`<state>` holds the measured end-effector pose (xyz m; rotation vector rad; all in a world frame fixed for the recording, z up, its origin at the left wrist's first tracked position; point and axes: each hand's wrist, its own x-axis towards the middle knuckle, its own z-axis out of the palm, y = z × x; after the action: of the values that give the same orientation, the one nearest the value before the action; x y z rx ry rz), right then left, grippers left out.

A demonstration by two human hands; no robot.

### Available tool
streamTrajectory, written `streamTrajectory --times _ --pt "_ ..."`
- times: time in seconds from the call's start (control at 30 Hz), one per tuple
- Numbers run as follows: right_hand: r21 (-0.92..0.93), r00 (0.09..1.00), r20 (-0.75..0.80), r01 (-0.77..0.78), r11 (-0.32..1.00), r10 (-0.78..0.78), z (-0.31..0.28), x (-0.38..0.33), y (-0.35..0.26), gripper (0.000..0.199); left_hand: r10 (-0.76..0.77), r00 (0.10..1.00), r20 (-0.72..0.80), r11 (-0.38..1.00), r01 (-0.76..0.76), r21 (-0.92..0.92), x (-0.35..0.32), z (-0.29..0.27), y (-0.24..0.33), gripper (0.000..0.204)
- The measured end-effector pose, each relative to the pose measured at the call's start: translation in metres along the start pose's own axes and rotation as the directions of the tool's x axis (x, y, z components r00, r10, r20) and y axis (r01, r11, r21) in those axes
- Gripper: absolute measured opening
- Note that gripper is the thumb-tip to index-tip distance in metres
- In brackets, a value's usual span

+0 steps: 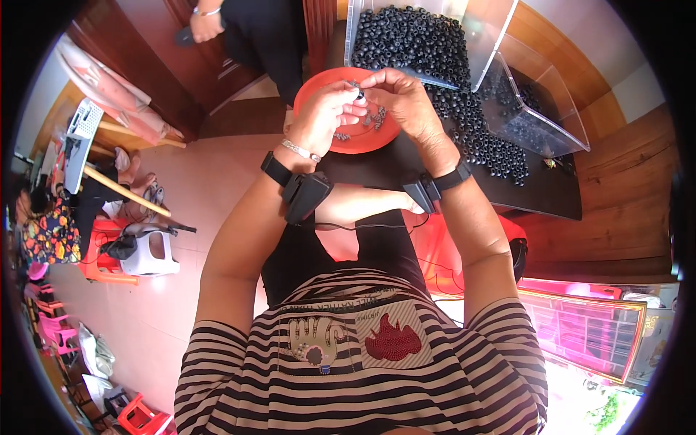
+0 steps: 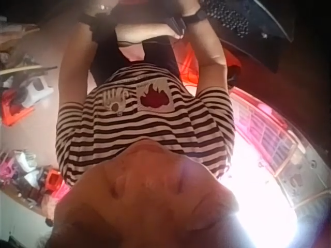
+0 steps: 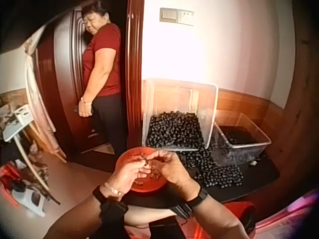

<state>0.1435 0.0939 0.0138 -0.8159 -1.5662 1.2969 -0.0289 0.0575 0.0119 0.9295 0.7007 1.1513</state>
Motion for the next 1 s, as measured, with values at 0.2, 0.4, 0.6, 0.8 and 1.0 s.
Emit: streamTrajectory --times 0.2,0.4,0.6,0.8,1.0 --pt "-0.041 0.998 -0.035 0.043 0.998 -0.044 0.005 -0.006 0.001 0.012 -0.013 1.000 0.011 0.999 0.014 -0.042 0.009 -0.005 -0.004 0.014" --pt "-0.130 0.995 -0.053 0.079 0.988 -0.086 0.013 -0.012 0.002 0.012 -0.133 0.989 0.060 0.970 0.142 -0.197 0.012 -0.016 -0.004 0.020" --pt "-0.258 0.996 -0.086 -0.005 0.966 -0.018 0.018 -0.013 -0.004 0.017 -0.164 0.984 0.063 0.943 0.175 -0.284 0.012 -0.023 -0.005 0.024" --pt "-0.297 0.990 0.056 0.141 0.944 -0.130 0.013 -0.014 0.000 0.020 -0.142 0.974 0.176 0.967 0.175 -0.184 0.011 -0.032 0.000 0.025" --pt "-0.459 0.992 -0.015 0.102 0.882 -0.122 0.009 -0.012 -0.001 0.016 -0.133 0.971 0.198 0.982 0.156 -0.104 0.010 -0.029 0.006 0.023"
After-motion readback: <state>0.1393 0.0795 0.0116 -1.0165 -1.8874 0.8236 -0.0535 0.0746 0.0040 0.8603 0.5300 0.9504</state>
